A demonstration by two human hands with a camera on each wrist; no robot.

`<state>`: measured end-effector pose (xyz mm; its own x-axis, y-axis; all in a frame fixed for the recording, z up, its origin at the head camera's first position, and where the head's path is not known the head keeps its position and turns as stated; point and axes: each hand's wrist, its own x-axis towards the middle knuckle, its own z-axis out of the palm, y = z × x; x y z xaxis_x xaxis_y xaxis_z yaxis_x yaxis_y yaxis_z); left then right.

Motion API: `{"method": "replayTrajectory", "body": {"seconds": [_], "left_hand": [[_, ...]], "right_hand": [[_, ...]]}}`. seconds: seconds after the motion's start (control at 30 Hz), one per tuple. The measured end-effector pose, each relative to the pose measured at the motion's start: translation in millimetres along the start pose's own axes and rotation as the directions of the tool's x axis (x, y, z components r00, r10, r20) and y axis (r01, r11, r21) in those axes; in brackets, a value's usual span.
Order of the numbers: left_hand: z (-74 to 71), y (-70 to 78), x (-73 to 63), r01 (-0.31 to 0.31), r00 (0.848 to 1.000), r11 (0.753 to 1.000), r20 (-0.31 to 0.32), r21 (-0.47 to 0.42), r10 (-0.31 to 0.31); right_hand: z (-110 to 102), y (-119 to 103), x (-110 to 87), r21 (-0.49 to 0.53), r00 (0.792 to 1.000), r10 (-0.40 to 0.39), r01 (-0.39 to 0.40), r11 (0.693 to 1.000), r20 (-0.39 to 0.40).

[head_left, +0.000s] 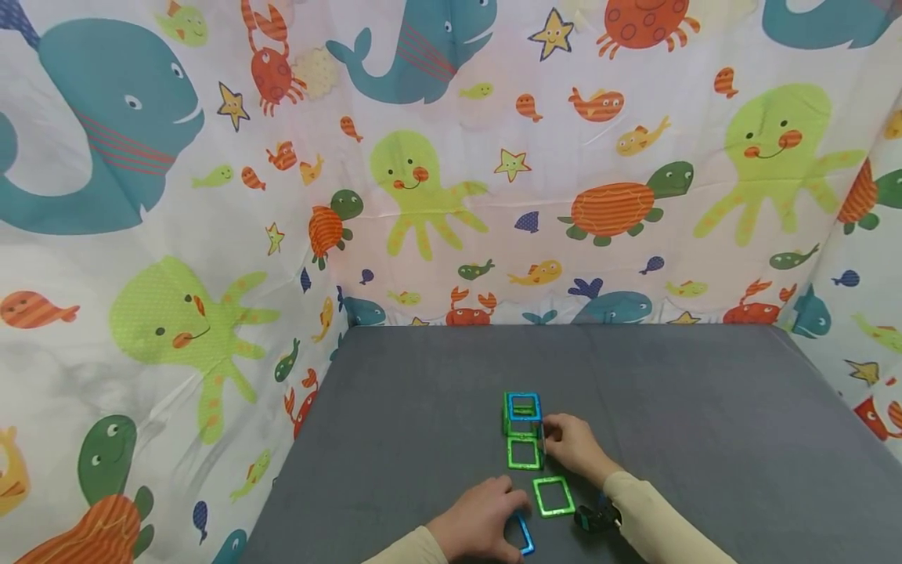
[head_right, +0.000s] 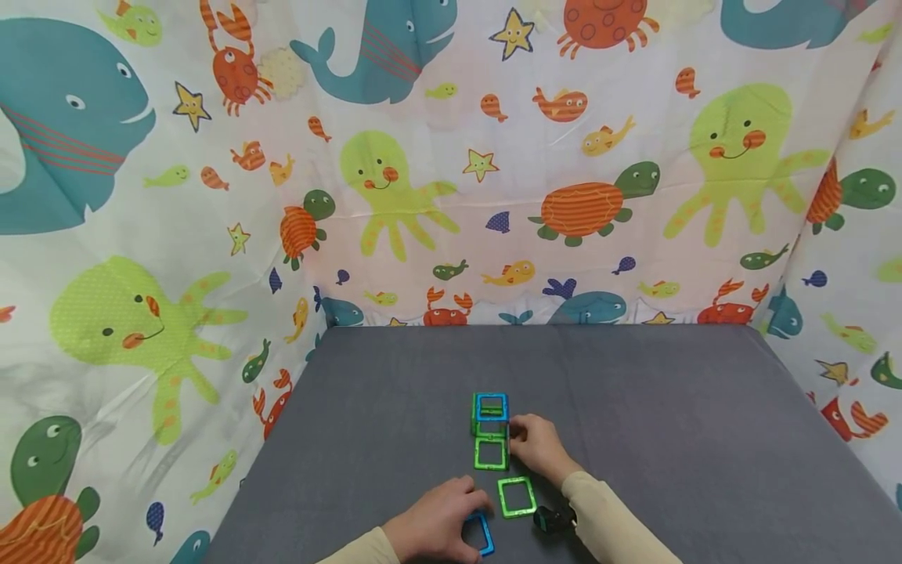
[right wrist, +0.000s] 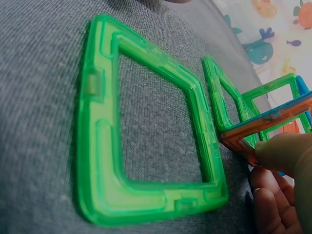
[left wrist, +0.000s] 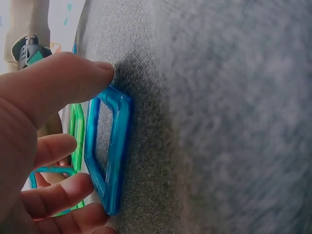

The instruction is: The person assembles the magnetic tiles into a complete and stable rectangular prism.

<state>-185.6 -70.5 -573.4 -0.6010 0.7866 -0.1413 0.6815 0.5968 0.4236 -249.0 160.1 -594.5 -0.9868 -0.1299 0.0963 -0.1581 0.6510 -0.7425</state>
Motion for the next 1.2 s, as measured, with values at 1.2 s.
{"method": "replayTrajectory", "body": {"seconds": [1.2], "left_hand": [[-9.6, -22.0, 3.6, 0.010, 0.962, 0.996, -0.273, -0.088, -0.034]], "right_hand": [[4.3, 1.1, -0.8, -0.020, 1.000, 0.015, -0.015, 1.000, -0.022]]}}
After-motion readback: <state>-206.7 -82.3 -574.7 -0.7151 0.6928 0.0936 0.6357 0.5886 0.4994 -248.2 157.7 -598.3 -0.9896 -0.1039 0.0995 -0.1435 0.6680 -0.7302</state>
